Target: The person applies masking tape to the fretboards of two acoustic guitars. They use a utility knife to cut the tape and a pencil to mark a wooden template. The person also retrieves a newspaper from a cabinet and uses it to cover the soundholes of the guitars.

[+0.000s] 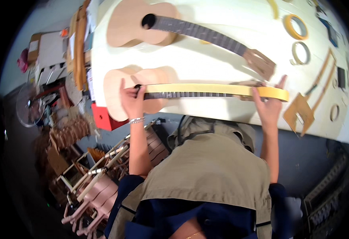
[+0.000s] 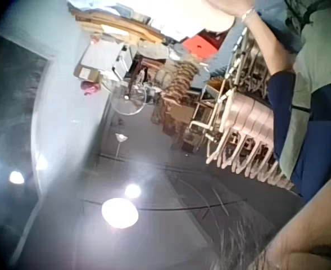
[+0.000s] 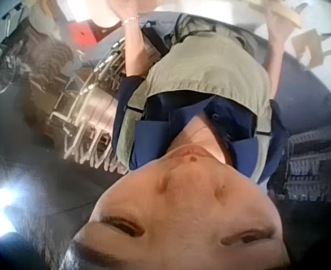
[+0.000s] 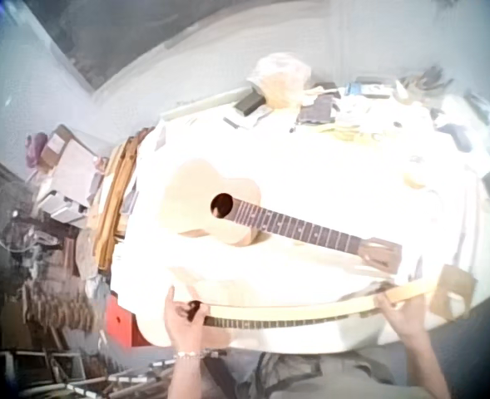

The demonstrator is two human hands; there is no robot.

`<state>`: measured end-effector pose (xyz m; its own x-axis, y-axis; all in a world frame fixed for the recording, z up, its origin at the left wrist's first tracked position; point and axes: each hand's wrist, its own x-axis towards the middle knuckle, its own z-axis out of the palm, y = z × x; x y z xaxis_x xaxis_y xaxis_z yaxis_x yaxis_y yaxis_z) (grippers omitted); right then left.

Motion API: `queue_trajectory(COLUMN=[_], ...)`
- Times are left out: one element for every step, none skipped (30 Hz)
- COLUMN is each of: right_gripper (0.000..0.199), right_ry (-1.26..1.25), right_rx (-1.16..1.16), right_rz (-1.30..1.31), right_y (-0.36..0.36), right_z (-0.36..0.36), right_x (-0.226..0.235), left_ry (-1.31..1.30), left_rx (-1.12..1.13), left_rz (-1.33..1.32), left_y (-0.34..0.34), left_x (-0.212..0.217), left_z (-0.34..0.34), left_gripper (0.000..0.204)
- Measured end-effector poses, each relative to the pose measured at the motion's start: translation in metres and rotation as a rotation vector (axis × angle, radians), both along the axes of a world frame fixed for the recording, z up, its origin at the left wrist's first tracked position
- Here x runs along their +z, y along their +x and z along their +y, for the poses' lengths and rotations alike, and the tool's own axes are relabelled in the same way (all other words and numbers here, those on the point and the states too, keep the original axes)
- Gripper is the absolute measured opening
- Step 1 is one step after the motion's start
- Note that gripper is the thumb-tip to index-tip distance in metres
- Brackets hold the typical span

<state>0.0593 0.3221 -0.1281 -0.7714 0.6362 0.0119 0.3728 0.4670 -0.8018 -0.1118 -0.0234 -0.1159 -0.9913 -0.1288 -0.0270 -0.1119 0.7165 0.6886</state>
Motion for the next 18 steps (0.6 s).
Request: queue_trajectory(right_gripper=[0.097, 0.097, 0.099, 0.1, 0.101, 0.101, 0.101, 0.101, 0.1, 0.1, 0.1, 0.1, 0.097, 0.093, 0.09, 0.086, 0.081, 0.077], right_ry=[-0.015, -0.035, 0.014, 0.065, 0.033, 0.001, 0.039, 0.071, 0.103, 0.138, 0.173, 0.205, 0.177, 0.14, 0.103, 0.179, 0.256, 0.335], right_rx=[-0.012, -0.011, 0.038, 0.015, -0.01, -0.032, -0.041, -0.04, -0.039, -0.046, -0.053, -0.053, -0.068, -0.081, -0.085, -0.04, -0.001, 0.032], right_rz=[-0.004, -0.008, 0.018, -0.01, -0.023, -0.035, -0.044, -0.046, -0.048, -0.061, -0.073, -0.08, -0.082, -0.085, -0.087, -0.051, -0.011, 0.032], right_y=[0.001, -0.001, -0.002, -0.001, -0.002, -0.002, 0.0, -0.001, -0.001, 0.0, 0.001, 0.002, 0.002, 0.001, 0.001, 0.0, 0.0, 0.0], right_z=[-0.002, -0.003, -0.003, -0.003, -0.005, -0.005, -0.004, -0.005, -0.005, -0.004, -0.004, -0.005, -0.007, -0.009, -0.012, -0.013, -0.015, -0.017], right_x=[-0.002, -0.002, -0.005, -0.004, -0.005, -0.006, -0.006, -0.007, -0.008, -0.009, -0.01, -0.011, -0.012, -0.013, -0.014, -0.02, -0.029, -0.038], left_ry=[-0.188, -0.291, -0.533, -0.766, -0.704, -0.643, -0.584, -0.617, -0.649, -0.681, -0.735, -0.778, -0.82, -0.868, -0.765, -0.654, -0.502, -0.347], left_rx=[-0.023, -0.132, -0.298, -0.486, -0.506, -0.524, -0.54, -0.519, -0.498, -0.476, -0.493, -0.556, -0.62, -0.683, -0.757, -0.827, -0.925, -1.022], left_rz=[0.159, 0.254, 0.344, 0.449, 0.38, 0.31, 0.237, 0.211, 0.185, 0.159, 0.12, 0.048, -0.025, -0.102, -0.153, -0.201, -0.094, 0.019], left_y=[0.003, 0.011, 0.021, 0.026, 0.031, 0.037, 0.042, 0.046, 0.05, 0.053, 0.056, 0.061, 0.067, 0.074, 0.081, 0.087, 0.095, 0.096], left_x=[0.007, 0.008, 0.001, -0.011, -0.013, -0.015, -0.017, -0.015, -0.01, -0.007, -0.003, 0.002, 0.008, 0.014, 0.018, 0.016, 0.007, 0.0], left_z=[0.006, 0.0, -0.011, -0.013, -0.01, -0.005, 0.001, 0.006, 0.014, 0.022, 0.029, 0.043, 0.062, 0.083, 0.106, 0.128, 0.148, 0.164], left_gripper=[0.077, 0.072, 0.068, 0.064, 0.064, 0.064, 0.064, 0.064, 0.065, 0.066, 0.073, 0.074, 0.076, 0.078, 0.078, 0.079, 0.075, 0.071])
